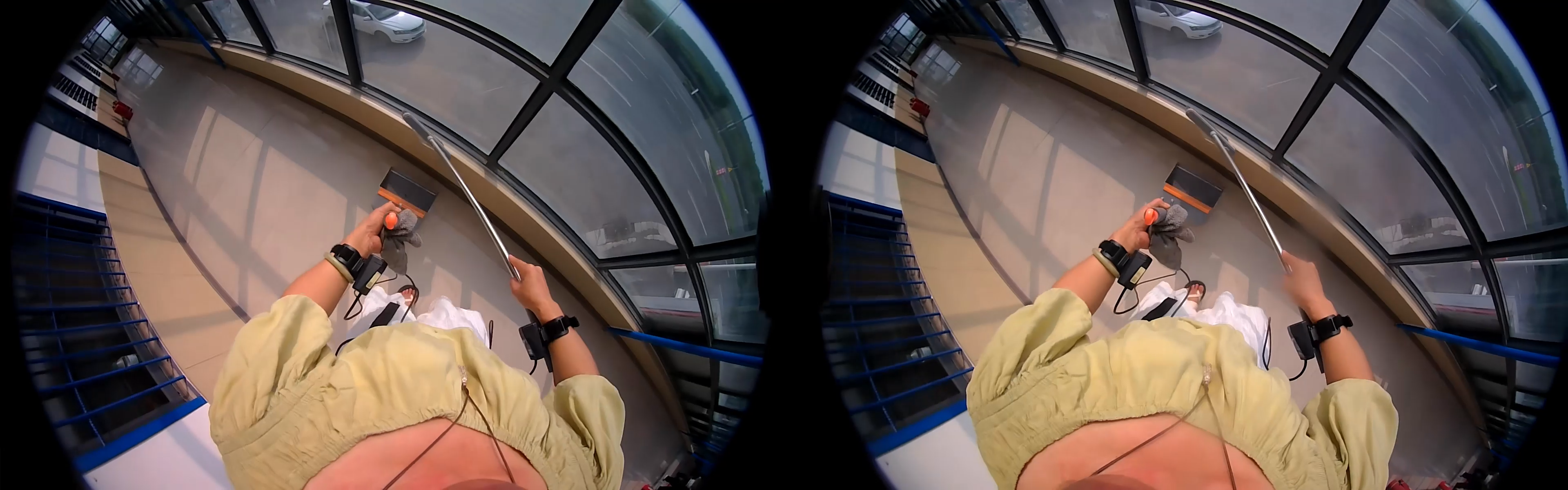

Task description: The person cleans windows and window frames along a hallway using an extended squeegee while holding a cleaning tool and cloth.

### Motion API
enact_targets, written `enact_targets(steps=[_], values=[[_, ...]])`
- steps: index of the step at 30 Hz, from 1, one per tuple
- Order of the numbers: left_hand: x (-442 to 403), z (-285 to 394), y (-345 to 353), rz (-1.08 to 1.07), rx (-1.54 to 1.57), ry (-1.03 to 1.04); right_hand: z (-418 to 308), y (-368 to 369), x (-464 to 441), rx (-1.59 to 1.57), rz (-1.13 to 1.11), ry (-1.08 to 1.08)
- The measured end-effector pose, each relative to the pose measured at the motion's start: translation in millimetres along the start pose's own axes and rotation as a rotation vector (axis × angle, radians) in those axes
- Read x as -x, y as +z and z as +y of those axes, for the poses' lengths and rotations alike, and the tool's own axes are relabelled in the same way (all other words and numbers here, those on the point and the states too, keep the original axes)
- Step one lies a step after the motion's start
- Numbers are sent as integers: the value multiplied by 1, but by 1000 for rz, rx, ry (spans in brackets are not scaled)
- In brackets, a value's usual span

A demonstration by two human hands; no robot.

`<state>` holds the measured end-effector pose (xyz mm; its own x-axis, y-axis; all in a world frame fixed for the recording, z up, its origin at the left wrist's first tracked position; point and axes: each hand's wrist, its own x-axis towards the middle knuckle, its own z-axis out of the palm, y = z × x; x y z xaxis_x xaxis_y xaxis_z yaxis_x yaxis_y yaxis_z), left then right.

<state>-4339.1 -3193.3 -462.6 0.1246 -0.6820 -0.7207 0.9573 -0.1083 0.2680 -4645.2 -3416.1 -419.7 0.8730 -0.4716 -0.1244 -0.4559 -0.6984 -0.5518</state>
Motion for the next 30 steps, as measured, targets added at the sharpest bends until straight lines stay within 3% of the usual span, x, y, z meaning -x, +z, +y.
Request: enact_targets(steps=[1, 4, 6, 11, 15, 18, 23, 25, 28, 30], values=[[5, 8, -10, -4, -13, 10, -5, -2, -6, 58, -48, -24], [10, 33, -29, 1, -10, 63, -44, -15, -27, -416, -265, 425], [15, 51, -33, 14, 23, 97, -35, -5, -43, -732, -547, 429], [36, 87, -59, 76, 143, 202, -64, 26, -101, -683, -602, 363], [38, 128, -121, 30, 218, 244, -95, 56, -148, -561, -503, 226], [75, 171, -126, 24, 182, 292, -145, 77, -201, -388, -465, 79], [81, 261, -219, 19, 228, 314, -243, 144, -310, -221, -318, -179], [108, 293, -237, 34, 187, 264, -312, 149, -333, -240, -362, -47], [139, 355, -257, 34, 154, 220, -383, 167, -390, -229, -359, -64], [144, 395, -275, 14, 148, 208, -398, 196, -437, -163, -202, -368]])
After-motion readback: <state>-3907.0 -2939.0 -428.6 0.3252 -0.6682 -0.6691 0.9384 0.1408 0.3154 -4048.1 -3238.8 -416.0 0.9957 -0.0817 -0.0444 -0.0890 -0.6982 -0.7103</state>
